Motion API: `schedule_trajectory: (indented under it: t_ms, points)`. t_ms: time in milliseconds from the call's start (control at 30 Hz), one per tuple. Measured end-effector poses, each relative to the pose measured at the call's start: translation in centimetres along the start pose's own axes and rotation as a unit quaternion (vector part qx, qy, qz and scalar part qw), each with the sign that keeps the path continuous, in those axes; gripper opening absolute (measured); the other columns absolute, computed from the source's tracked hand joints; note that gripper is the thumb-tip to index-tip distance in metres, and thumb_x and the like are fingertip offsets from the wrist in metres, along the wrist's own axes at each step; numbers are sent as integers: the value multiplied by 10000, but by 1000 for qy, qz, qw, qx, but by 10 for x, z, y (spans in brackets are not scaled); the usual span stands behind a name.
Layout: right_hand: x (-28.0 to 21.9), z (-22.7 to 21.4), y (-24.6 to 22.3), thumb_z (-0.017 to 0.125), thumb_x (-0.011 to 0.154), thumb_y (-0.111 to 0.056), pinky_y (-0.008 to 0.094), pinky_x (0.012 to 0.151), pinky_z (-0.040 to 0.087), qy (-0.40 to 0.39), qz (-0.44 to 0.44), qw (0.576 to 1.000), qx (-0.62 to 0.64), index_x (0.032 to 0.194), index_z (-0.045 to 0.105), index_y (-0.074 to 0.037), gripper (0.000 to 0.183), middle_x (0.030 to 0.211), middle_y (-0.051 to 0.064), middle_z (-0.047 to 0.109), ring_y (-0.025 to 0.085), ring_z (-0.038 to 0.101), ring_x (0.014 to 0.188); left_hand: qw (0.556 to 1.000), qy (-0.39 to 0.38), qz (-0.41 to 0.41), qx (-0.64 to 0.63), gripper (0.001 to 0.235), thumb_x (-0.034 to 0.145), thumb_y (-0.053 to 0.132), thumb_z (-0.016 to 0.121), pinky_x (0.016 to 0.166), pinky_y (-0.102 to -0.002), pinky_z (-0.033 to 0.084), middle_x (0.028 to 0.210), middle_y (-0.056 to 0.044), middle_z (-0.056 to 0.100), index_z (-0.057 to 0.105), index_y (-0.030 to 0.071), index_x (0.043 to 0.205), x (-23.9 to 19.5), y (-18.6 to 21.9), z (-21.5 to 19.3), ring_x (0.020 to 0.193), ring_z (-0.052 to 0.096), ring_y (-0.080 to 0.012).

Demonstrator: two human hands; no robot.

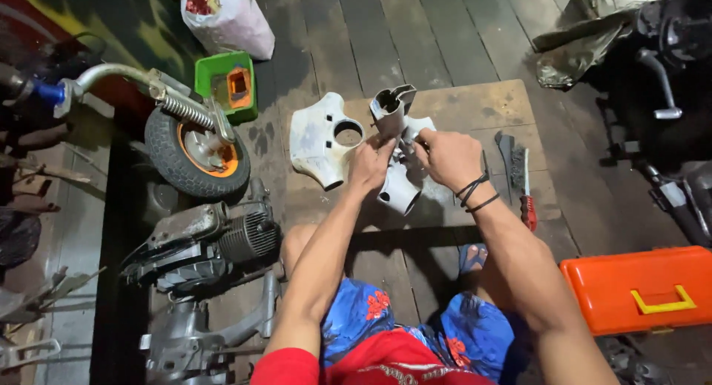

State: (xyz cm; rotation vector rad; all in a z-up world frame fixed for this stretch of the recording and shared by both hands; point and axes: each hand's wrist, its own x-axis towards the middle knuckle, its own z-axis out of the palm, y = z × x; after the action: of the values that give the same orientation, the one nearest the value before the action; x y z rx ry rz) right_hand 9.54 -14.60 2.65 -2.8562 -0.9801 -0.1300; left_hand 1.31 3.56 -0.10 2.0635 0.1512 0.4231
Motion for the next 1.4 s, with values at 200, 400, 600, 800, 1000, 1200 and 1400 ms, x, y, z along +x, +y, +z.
schedule_trajectory:
  t_ms: [200, 400, 600, 800, 1000, 1200, 1400]
  points:
    - [-17, -2, 17, 565, 1003, -412, 402, 636, 585, 2, 2, 1000, 31, 996, 719, -237, 233, 706, 36, 711, 296, 741, 735, 996, -3, -56, 65, 698, 1002, 595, 412, 942, -589, 476, 996, -301, 714, 719, -31, 968, 3, -26, 13, 1062, 654, -486]
    - [-6, 12, 3, 543, 1054, -412, 316, 675, 569, 181, -44, 978, 93, 950, 644, -247, 220, 724, -23, 632, 194, 709, 779, 997, -6, -57, 53, 653, 1011, 574, 413, 954, -595, 480, 1027, -296, 712, 697, -11, 1074, -1, -23, 11, 1077, 651, -489]
    - [-2, 18, 0, 523, 1002, -407, 391, 642, 571, 65, -53, 996, 24, 916, 614, -227, 219, 673, 28, 643, 271, 721, 728, 999, 6, -31, 35, 629, 1039, 519, 410, 936, -603, 487, 985, -311, 705, 712, -32, 1015, -4, -25, 12, 1025, 647, -523]
    - [-5, -4, 2, 541, 989, -433, 381, 585, 578, 28, -10, 999, -22, 967, 697, -269, 227, 675, 26, 701, 276, 742, 685, 999, 8, -23, 42, 598, 1013, 524, 471, 893, -596, 494, 974, -272, 713, 725, -15, 968, -3, -11, 15, 1020, 650, -498]
    - [-10, 12, 21, 533, 994, -376, 457, 661, 588, -21, 36, 996, 81, 1054, 708, -195, 259, 706, 88, 721, 351, 743, 737, 997, 19, -55, 59, 699, 1045, 528, 397, 947, -634, 455, 945, -357, 690, 713, -85, 934, 5, -65, 22, 1025, 623, -555]
    - [-15, 14, -4, 519, 1027, -369, 521, 754, 576, -23, 28, 978, 203, 1125, 656, -200, 238, 770, 104, 738, 385, 735, 838, 995, 32, -79, 54, 726, 1042, 530, 389, 965, -659, 441, 988, -384, 678, 710, -118, 980, 1, -31, 10, 1051, 603, -577]
    - [-8, 29, -13, 500, 1053, -373, 456, 736, 588, -3, -1, 987, 162, 1141, 641, -201, 239, 801, 68, 746, 333, 749, 828, 994, 39, -91, 48, 727, 1041, 574, 378, 986, -629, 462, 1032, -353, 691, 723, -66, 1067, 1, -58, 17, 1082, 605, -557]
